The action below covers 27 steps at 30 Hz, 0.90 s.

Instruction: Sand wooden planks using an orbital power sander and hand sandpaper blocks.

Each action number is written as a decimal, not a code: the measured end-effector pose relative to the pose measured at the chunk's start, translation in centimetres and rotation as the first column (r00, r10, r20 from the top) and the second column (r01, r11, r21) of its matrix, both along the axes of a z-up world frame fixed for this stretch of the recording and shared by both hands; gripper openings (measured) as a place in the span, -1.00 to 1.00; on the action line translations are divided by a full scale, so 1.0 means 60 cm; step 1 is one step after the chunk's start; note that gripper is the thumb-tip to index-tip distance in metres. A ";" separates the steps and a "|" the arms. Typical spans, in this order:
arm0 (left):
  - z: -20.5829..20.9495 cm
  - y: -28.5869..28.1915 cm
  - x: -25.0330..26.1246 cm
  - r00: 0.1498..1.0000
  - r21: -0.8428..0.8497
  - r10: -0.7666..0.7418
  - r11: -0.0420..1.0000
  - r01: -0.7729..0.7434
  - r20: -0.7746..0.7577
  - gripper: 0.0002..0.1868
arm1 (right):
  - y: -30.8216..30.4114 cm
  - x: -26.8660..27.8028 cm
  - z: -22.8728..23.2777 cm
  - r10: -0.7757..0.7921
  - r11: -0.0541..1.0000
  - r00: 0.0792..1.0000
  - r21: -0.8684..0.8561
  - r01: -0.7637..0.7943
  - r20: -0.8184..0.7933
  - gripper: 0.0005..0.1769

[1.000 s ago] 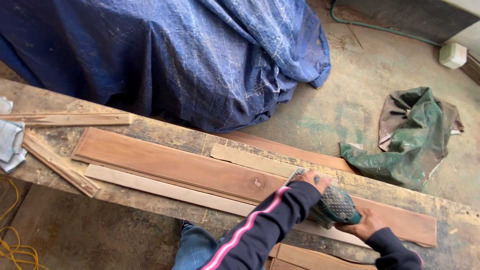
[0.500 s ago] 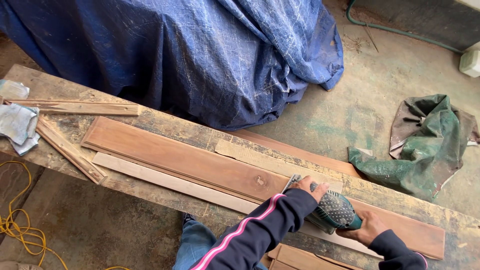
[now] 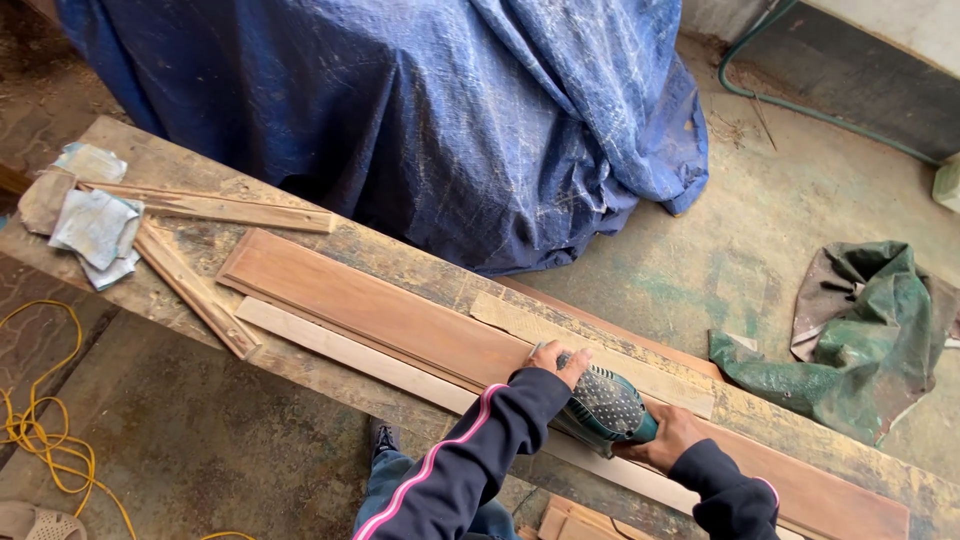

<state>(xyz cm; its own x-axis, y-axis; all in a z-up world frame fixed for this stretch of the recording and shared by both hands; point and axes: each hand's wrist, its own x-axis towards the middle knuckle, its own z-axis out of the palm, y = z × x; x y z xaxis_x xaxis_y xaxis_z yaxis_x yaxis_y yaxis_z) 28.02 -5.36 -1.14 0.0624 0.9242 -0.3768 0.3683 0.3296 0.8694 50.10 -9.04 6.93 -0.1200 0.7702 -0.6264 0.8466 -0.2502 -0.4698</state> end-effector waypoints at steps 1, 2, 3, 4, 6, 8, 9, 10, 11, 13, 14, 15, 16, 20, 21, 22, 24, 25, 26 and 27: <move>-0.007 0.006 -0.014 1.000 0.016 0.028 0.999 -0.028 0.011 -0.31 | 0.007 -0.020 0.008 0.033 0.999 0.998 0.025 -0.034 0.046 -0.26; -0.008 0.012 -0.031 0.999 0.019 0.037 0.999 -0.037 0.012 -0.31 | 0.014 -0.035 0.004 0.042 0.999 0.998 0.027 -0.044 0.047 -0.26; -0.009 0.017 -0.046 0.998 0.034 0.057 0.998 -0.058 0.018 -0.32 | 0.021 -0.047 0.001 0.050 0.998 0.997 0.023 -0.052 0.065 -0.32; -0.010 0.023 -0.061 0.997 0.050 0.077 0.996 -0.078 0.025 -0.32 | 0.027 -0.059 -0.001 0.059 0.998 0.995 0.019 -0.061 0.083 -0.36; -0.001 0.036 -0.098 0.996 0.047 0.087 0.995 -0.088 0.023 -0.33 | 0.045 -0.096 0.005 0.077 0.997 0.992 0.008 -0.078 0.095 -0.37; 0.006 0.048 -0.134 0.995 0.043 0.095 0.995 -0.095 0.021 -0.33 | 0.059 -0.131 0.009 0.093 0.996 0.990 -0.003 -0.094 0.107 -0.38; 0.009 0.055 -0.152 0.995 0.033 0.097 0.995 -0.097 0.015 -0.34 | 0.067 -0.148 0.011 0.114 0.993 0.987 0.010 -0.116 0.114 -0.38; 0.012 0.062 -0.170 0.995 0.024 0.099 0.995 -0.099 0.009 -0.35 | 0.076 -0.165 0.012 0.134 0.990 0.984 0.023 -0.138 0.121 -0.38; 0.013 0.067 -0.188 0.994 0.026 0.104 0.994 -0.105 0.010 -0.35 | 0.082 -0.184 0.014 0.139 0.989 0.983 0.025 -0.143 0.123 -0.38; 0.014 0.079 -0.225 0.992 0.018 0.124 0.992 -0.124 0.010 -0.35 | 0.096 -0.223 0.019 0.139 0.989 0.988 0.043 -0.142 0.065 -0.40; 0.014 0.085 -0.243 0.991 0.021 0.130 0.991 -0.130 0.010 -0.35 | 0.103 -0.242 0.022 0.146 0.988 0.987 0.045 -0.149 0.066 -0.40; 0.013 0.091 -0.263 0.991 0.001 0.131 0.991 -0.131 -0.005 -0.34 | 0.111 -0.263 0.023 0.156 0.987 0.986 0.030 -0.158 0.064 -0.40; 0.012 0.098 -0.283 0.991 -0.018 0.132 0.991 -0.132 -0.020 -0.32 | 0.119 -0.283 0.025 0.167 0.986 0.984 0.015 -0.168 0.062 -0.40; 0.014 0.117 -0.367 0.989 -0.053 0.136 0.989 -0.140 -0.064 -0.30 | 0.140 -0.365 0.032 0.189 0.980 0.980 0.049 -0.192 0.057 -0.40; 0.011 0.121 -0.387 0.987 -0.042 0.150 0.987 -0.153 -0.064 -0.31 | 0.145 -0.384 0.033 0.190 0.981 0.981 0.037 -0.191 0.042 -0.41; 0.007 0.125 -0.406 0.984 -0.031 0.164 0.986 -0.167 -0.065 -0.31 | 0.150 -0.404 0.034 0.190 0.981 0.981 0.025 -0.191 0.027 -0.42; 0.008 0.130 -0.448 0.981 -0.012 0.185 0.982 -0.186 -0.063 -0.31 | 0.162 -0.444 0.034 0.198 0.980 0.980 0.021 -0.198 0.017 -0.41; 0.008 0.132 -0.468 0.978 0.005 0.201 0.980 -0.201 -0.063 -0.31 | 0.166 -0.464 0.034 0.201 0.980 0.980 0.015 -0.201 0.007 -0.41; 0.015 0.135 -0.491 0.977 0.005 0.203 0.979 -0.203 -0.063 -0.31 | 0.173 -0.488 0.040 0.203 0.979 0.979 0.015 -0.203 0.007 -0.41; 0.021 0.136 -0.513 0.975 0.010 0.216 0.976 -0.216 -0.055 -0.32 | 0.178 -0.510 0.045 0.219 0.975 0.976 0.030 -0.219 0.012 -0.42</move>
